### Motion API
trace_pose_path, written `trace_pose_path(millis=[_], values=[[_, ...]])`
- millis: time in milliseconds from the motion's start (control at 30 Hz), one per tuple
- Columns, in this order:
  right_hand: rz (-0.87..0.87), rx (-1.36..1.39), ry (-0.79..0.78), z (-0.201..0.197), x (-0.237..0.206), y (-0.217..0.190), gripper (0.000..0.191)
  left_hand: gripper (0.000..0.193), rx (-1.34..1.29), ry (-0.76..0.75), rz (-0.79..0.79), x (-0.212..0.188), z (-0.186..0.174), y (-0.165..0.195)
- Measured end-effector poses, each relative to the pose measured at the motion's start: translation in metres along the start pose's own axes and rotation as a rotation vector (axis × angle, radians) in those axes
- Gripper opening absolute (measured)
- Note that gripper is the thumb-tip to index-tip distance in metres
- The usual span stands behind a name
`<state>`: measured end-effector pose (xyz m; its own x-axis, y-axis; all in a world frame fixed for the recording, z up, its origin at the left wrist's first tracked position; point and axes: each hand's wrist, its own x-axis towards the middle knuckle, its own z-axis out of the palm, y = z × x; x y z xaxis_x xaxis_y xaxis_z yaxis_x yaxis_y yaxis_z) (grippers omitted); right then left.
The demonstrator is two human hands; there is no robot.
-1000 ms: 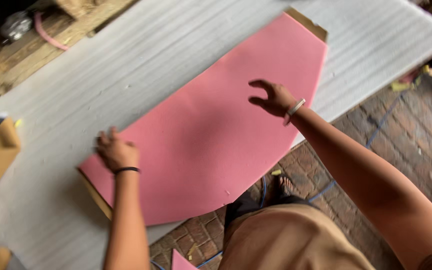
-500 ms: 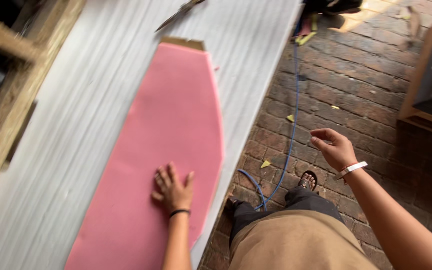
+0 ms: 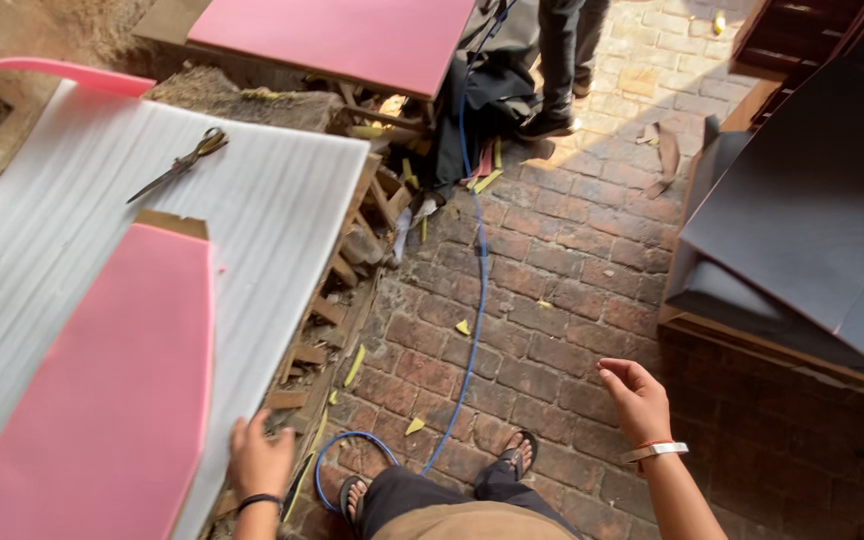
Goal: The person lays a gray fabric panel over a curved pink foam sheet on the work table and smooths it flat by hand. They lift the fabric, apply spray adhesive to the foam with a spray gun, reposition and press the fabric down, then peel the fabric and foam apart and handle a black fabric piece on the floor.
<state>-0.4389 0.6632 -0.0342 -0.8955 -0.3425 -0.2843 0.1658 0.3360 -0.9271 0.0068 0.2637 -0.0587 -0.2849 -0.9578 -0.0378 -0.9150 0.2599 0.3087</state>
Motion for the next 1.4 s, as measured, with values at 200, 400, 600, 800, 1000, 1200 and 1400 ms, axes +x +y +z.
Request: trace_pose_path(millis=[200,400,600,800,1000,1200,1400], values=[[0.019,0.146,0.011,-0.047,0.061,-0.021,0.024,0.048,-0.042,-0.468,-0.056,-0.022,0.060,0.128],[-0.038,0.200,-0.120,-0.054,0.138,-0.033,0.023,0.041,-0.087,-0.286,0.054,0.005,0.096,0.169],[-0.007,0.051,-0.016,-0.108,0.240,-0.041,0.025,0.040,-0.150,-0.406,0.086,0.066,0.161,0.288],[0.132,0.007,0.131,-0.148,0.334,-0.061,0.025,0.043,-0.112,-0.765,0.230,0.149,0.225,0.453],[0.134,0.167,0.156,-0.162,0.424,-0.086,0.023,0.042,-0.065,-0.709,0.337,0.243,0.231,0.582],[0.140,0.133,0.169,-0.195,0.537,-0.102,0.021,0.041,0.042,-0.762,0.140,0.286,0.241,0.674],[0.101,0.127,0.045,-0.229,0.688,-0.134,0.020,0.039,-0.020,-0.614,0.156,0.276,0.262,0.718]])
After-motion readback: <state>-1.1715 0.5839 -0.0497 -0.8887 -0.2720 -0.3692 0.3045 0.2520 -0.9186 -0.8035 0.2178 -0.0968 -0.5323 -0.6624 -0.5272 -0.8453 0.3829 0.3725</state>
